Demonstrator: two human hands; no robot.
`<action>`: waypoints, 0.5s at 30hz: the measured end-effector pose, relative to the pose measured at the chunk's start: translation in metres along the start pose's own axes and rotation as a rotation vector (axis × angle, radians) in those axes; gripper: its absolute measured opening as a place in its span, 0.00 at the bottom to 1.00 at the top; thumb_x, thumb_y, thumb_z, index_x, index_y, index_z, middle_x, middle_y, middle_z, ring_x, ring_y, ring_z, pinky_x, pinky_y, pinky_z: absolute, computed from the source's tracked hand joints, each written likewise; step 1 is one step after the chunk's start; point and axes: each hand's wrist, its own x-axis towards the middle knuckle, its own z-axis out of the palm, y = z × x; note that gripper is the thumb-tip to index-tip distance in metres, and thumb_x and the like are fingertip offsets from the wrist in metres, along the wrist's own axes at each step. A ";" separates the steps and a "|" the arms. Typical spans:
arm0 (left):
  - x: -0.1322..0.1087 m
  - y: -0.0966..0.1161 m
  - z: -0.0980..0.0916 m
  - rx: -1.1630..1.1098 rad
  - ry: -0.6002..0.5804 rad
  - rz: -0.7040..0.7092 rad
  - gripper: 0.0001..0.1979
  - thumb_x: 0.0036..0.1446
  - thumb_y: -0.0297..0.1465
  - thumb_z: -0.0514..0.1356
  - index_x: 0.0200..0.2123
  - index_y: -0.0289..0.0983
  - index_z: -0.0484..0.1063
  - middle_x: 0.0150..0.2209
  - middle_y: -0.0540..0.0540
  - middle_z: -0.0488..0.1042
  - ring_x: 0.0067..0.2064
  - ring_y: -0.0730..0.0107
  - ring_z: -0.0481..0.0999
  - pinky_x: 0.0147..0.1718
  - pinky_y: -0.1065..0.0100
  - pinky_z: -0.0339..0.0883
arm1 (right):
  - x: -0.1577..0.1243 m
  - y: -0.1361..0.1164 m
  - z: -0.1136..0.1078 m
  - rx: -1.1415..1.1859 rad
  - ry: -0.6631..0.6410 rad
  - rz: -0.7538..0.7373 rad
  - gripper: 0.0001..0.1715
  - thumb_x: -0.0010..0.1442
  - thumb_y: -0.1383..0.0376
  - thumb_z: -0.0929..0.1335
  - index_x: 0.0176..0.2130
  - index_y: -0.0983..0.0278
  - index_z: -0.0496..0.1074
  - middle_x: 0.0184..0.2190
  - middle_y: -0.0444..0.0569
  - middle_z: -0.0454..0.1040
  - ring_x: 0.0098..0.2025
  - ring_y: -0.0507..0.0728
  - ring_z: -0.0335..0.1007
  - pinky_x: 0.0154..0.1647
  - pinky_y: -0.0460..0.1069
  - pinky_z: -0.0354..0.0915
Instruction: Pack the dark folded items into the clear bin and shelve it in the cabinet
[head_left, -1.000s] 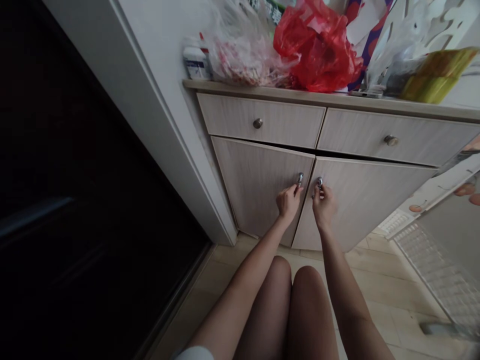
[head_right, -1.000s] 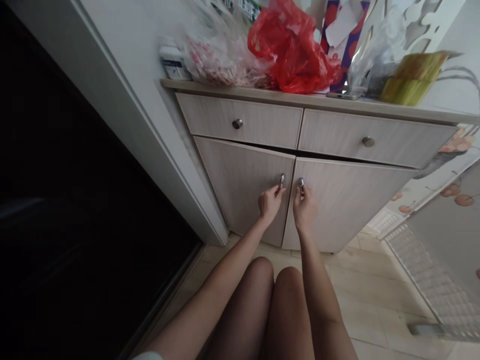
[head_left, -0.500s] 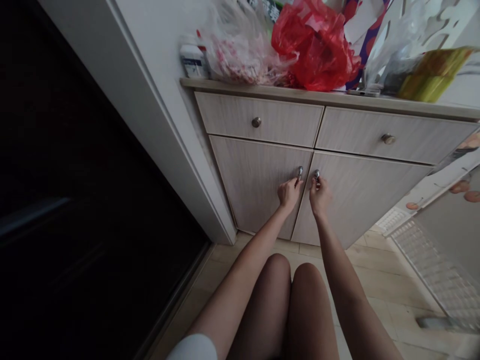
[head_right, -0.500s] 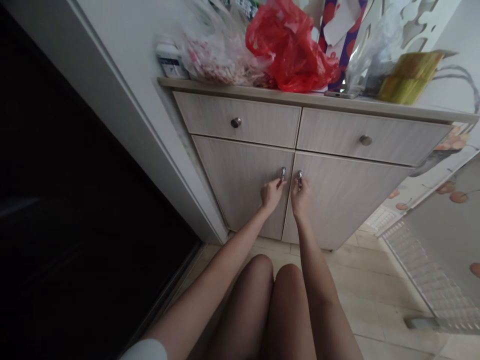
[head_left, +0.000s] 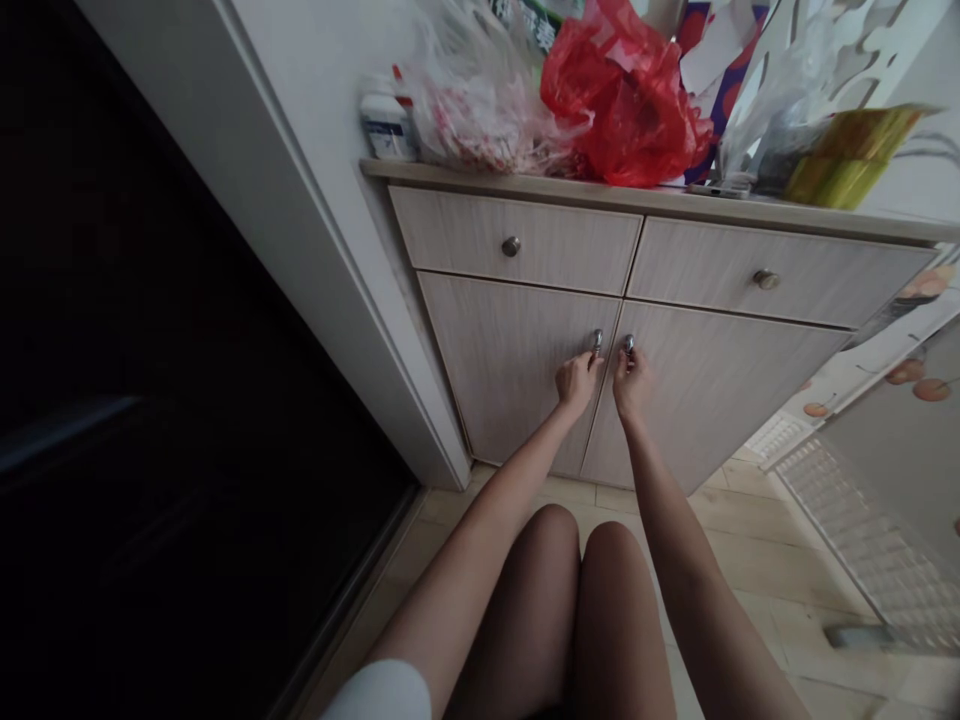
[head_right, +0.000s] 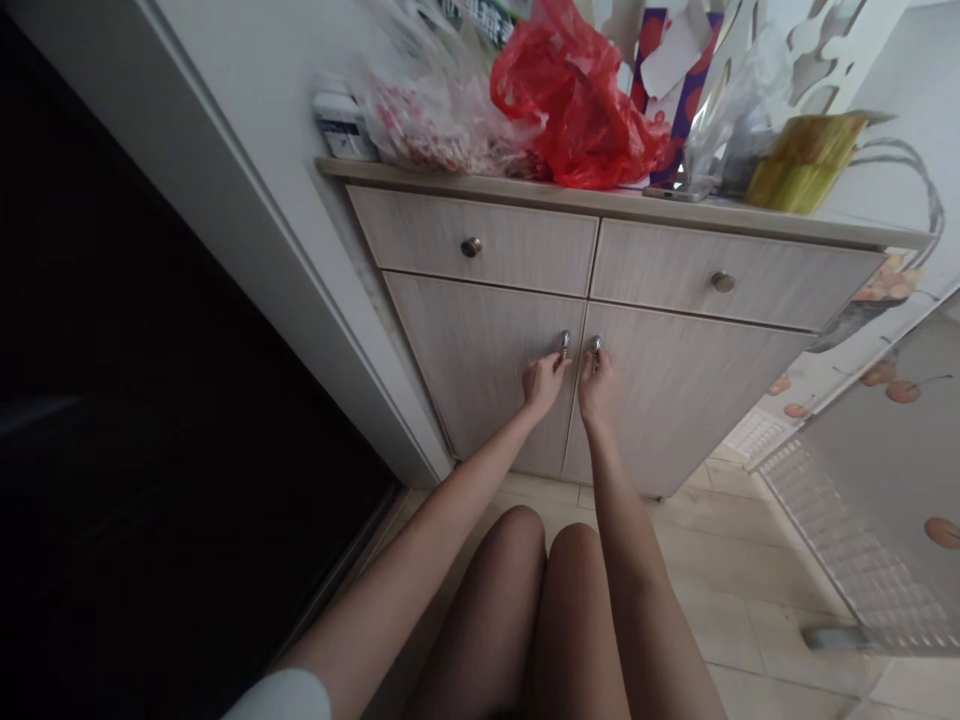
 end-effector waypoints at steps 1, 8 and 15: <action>0.002 0.000 0.000 -0.013 -0.008 -0.002 0.14 0.68 0.37 0.56 0.45 0.36 0.80 0.42 0.36 0.82 0.42 0.60 0.80 0.39 0.67 0.64 | 0.000 0.000 0.000 0.005 -0.003 0.008 0.33 0.69 0.48 0.54 0.49 0.68 0.74 0.38 0.59 0.78 0.34 0.59 0.71 0.37 0.52 0.65; -0.022 -0.026 -0.028 -0.231 -0.139 0.016 0.11 0.62 0.36 0.62 0.41 0.34 0.77 0.41 0.39 0.81 0.42 0.64 0.79 0.41 0.68 0.67 | -0.018 0.003 -0.034 0.056 -0.045 -0.027 0.42 0.59 0.34 0.59 0.48 0.67 0.70 0.41 0.59 0.76 0.36 0.58 0.71 0.36 0.51 0.65; -0.093 -0.045 -0.080 -0.496 -0.448 -0.139 0.38 0.51 0.70 0.46 0.14 0.41 0.53 0.13 0.55 0.52 0.17 0.77 0.53 0.20 0.70 0.49 | -0.064 -0.012 -0.113 0.120 -0.817 0.046 0.43 0.49 0.25 0.61 0.17 0.59 0.54 0.14 0.38 0.50 0.18 0.49 0.45 0.20 0.46 0.44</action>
